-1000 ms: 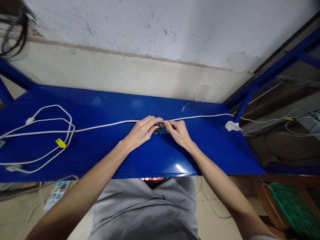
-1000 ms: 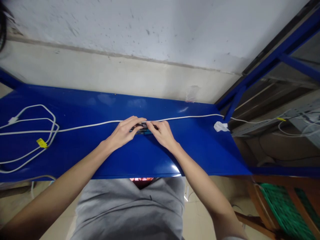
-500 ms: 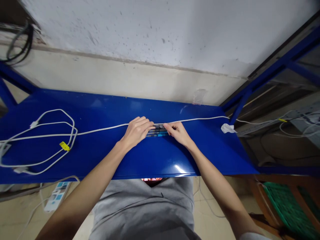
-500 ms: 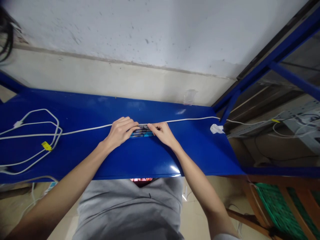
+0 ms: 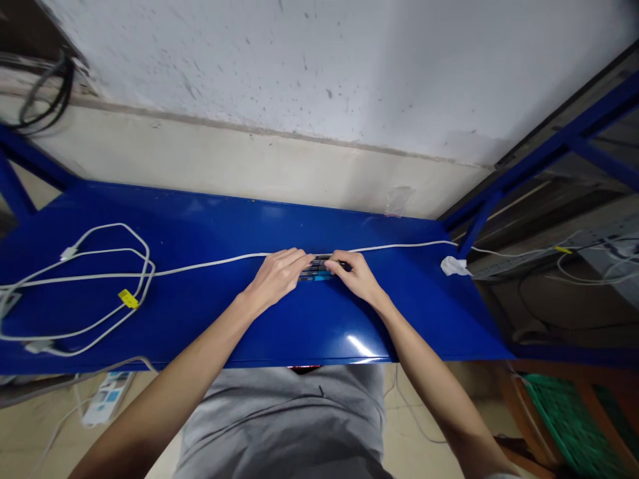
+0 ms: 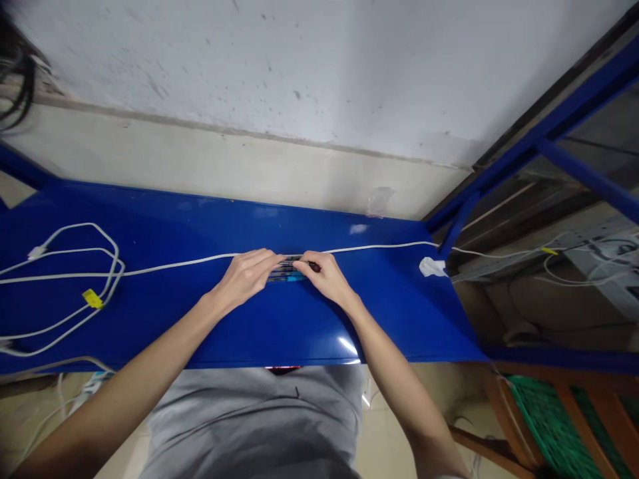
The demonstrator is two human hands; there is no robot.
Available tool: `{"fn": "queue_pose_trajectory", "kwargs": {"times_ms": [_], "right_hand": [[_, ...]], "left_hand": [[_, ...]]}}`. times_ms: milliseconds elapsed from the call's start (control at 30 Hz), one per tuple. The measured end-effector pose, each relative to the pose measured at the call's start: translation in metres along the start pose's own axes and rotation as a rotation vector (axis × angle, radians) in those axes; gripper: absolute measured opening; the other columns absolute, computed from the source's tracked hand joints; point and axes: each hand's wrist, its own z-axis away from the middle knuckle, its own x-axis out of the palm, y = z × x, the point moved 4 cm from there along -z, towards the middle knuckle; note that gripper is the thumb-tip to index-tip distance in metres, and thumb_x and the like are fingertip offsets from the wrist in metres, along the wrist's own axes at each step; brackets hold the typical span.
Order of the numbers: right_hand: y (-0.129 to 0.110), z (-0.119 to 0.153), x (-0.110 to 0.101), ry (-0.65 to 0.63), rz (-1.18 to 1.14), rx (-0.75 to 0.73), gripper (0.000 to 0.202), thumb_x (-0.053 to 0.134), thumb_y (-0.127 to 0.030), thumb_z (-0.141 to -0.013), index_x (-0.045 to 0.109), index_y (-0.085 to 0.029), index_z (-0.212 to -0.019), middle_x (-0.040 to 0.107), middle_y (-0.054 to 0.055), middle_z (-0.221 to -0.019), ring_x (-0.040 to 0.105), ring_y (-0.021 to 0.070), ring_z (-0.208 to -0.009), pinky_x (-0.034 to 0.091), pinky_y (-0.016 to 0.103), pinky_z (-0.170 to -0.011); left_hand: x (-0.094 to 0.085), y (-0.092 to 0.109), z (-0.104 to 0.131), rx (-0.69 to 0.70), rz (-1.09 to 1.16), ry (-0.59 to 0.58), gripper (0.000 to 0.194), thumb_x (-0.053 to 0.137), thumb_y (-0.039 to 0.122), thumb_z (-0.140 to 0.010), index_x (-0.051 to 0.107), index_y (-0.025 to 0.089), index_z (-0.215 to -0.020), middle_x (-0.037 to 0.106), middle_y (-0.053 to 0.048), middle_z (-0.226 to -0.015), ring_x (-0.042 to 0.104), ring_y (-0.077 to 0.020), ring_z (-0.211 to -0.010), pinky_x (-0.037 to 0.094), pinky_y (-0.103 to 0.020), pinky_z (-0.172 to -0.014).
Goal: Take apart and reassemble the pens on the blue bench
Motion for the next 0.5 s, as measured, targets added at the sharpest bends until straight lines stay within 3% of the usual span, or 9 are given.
{"fn": "queue_pose_trajectory", "kwargs": {"times_ms": [133, 300, 500], "right_hand": [[-0.004, 0.002, 0.001, 0.063, 0.065, -0.022, 0.046, 0.055, -0.054, -0.102, 0.06, -0.019, -0.073, 0.055, -0.001, -0.07, 0.046, 0.0133, -0.064, 0.034, 0.027, -0.063], [-0.003, 0.003, 0.004, -0.022, 0.071, 0.023, 0.054, 0.049, -0.054, -0.104, 0.045, -0.019, -0.063, 0.038, -0.004, -0.062, 0.034, 0.011, -0.059, 0.025, 0.028, -0.058], [0.0, 0.003, 0.005, -0.093, 0.033, 0.037, 0.055, 0.049, -0.056, -0.103, 0.049, -0.018, -0.063, 0.038, -0.005, -0.06, 0.032, 0.0098, -0.057, 0.025, 0.027, -0.057]], "left_hand": [[-0.002, 0.003, 0.0, 0.004, -0.122, -0.018, 0.04, 0.042, 0.001, -0.094, 0.067, 0.015, -0.122, 0.073, -0.009, -0.1, 0.068, -0.0205, -0.087, 0.052, -0.034, -0.074], [-0.008, 0.005, -0.005, 0.057, -0.163, -0.008, 0.037, 0.041, -0.001, -0.095, 0.068, 0.013, -0.116, 0.071, -0.008, -0.092, 0.061, -0.02, -0.081, 0.043, -0.035, -0.068], [-0.011, 0.003, -0.004, 0.095, -0.169, 0.032, 0.037, 0.043, -0.002, -0.093, 0.068, 0.014, -0.114, 0.07, -0.008, -0.093, 0.055, -0.021, -0.081, 0.04, -0.035, -0.068]]}}
